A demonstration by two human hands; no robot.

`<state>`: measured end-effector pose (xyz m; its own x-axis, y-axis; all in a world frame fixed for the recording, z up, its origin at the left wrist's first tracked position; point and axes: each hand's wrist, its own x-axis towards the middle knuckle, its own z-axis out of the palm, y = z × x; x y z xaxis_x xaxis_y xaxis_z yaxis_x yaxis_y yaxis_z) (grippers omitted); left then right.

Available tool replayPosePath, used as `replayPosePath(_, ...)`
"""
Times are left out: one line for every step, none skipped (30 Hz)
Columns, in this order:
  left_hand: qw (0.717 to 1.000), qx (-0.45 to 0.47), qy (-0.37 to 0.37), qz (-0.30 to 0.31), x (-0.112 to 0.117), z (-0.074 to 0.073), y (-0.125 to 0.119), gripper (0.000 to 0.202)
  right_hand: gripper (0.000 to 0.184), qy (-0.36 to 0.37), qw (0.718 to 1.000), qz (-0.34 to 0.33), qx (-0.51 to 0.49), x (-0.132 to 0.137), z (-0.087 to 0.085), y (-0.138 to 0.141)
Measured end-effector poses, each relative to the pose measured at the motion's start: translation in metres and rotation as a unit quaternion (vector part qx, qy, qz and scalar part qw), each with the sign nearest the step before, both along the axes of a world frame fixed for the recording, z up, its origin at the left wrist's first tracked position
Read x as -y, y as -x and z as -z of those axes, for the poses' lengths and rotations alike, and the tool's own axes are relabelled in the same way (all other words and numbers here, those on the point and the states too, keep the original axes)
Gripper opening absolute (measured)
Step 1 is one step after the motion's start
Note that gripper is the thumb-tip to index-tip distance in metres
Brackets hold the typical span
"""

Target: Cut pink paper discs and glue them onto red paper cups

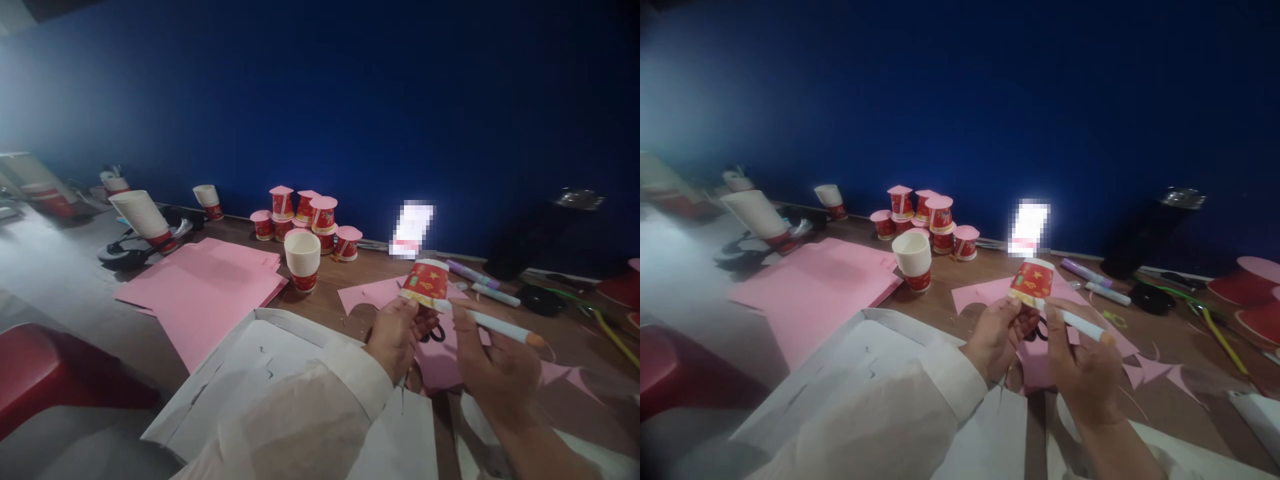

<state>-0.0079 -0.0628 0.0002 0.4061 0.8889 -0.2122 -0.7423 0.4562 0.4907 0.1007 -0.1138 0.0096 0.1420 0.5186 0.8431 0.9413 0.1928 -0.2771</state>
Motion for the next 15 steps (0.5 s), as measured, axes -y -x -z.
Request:
replayPosePath(1.000, -0.003, -0.001, 0.002, -0.0002, 0.0006, -0.0002, 0.032, 0.024, 0.001, 1.000, -0.015, -0.002, -0.0004, -0.0004, 0.0005)
replayPosePath(1.000, -0.006, 0.000, 0.005, -0.0003, 0.0012, -0.0004, 0.033, 0.025, 0.003, 1.000, -0.026, -0.005, -0.0007, -0.0006, 0.0009)
replayPosePath(1.000, -0.008, 0.000, 0.006, -0.0004, 0.0017, -0.0006, 0.033, 0.025, 0.005, 0.999, -0.031, -0.007, -0.0009, -0.0007, 0.0010)
replayPosePath(1.000, -0.009, 0.000, 0.007, -0.0004, 0.0021, -0.0008, 0.032, 0.025, 0.008, 0.999, -0.030, -0.008, -0.0010, -0.0004, 0.0008)
replayPosePath(1.000, -0.009, 0.000, 0.006, -0.0004, 0.0023, -0.0009, 0.031, 0.024, 0.007, 1.000, -0.021, -0.008, -0.0010, 0.0002, 0.0004)
replayPosePath(1.000, -0.008, -0.002, 0.004, -0.0003, 0.0025, -0.0010, 0.030, 0.023, 0.007, 1.000, -0.009, -0.009, -0.0010, 0.0010, -0.0003)
replayPosePath(1.000, -0.007, -0.004, 0.002, -0.0001, 0.0025, -0.0011, 0.028, 0.023, 0.009, 1.000, 0.000, -0.011, -0.0009, 0.0018, -0.0010)
replayPosePath(1.000, -0.007, -0.004, -0.001, 0.0000, 0.0024, -0.0011, 0.027, 0.024, 0.010, 1.000, 0.004, -0.011, -0.0007, 0.0024, -0.0014)
replayPosePath(1.000, -0.008, -0.002, -0.004, 0.0002, 0.0021, -0.0010, 0.025, 0.024, 0.008, 1.000, 0.006, -0.009, -0.0005, 0.0026, -0.0015)
replayPosePath(1.000, -0.009, 0.000, -0.006, 0.0002, 0.0017, -0.0007, 0.024, 0.025, 0.008, 1.000, 0.008, -0.008, -0.0002, 0.0020, -0.0010)
replayPosePath(1.000, -0.010, 0.003, -0.007, 0.0002, 0.0011, -0.0003, 0.022, 0.026, 0.007, 1.000, 0.010, -0.013, 0.0001, 0.0008, 0.0000)
replayPosePath(1.000, -0.011, 0.008, -0.006, 0.0001, 0.0002, 0.0002, 0.020, 0.026, 0.000, 1.000, 0.010, -0.030, 0.0003, -0.0010, 0.0014)
replayPosePath(1.000, -0.009, 0.015, -0.005, -0.0001, -0.0011, 0.0009, 0.018, 0.026, -0.018, 0.998, 0.007, -0.055, 0.0004, -0.0031, 0.0030)
replayPosePath(1.000, -0.005, 0.021, -0.003, -0.0003, -0.0027, 0.0018, 0.014, 0.027, -0.038, 0.995, 0.002, -0.087, 0.0001, -0.0051, 0.0043)
replayPosePath(1.000, 0.002, 0.028, 0.000, -0.0004, -0.0048, 0.0028, 0.012, 0.027, -0.050, 0.991, -0.005, -0.124, -0.0005, -0.0065, 0.0051)
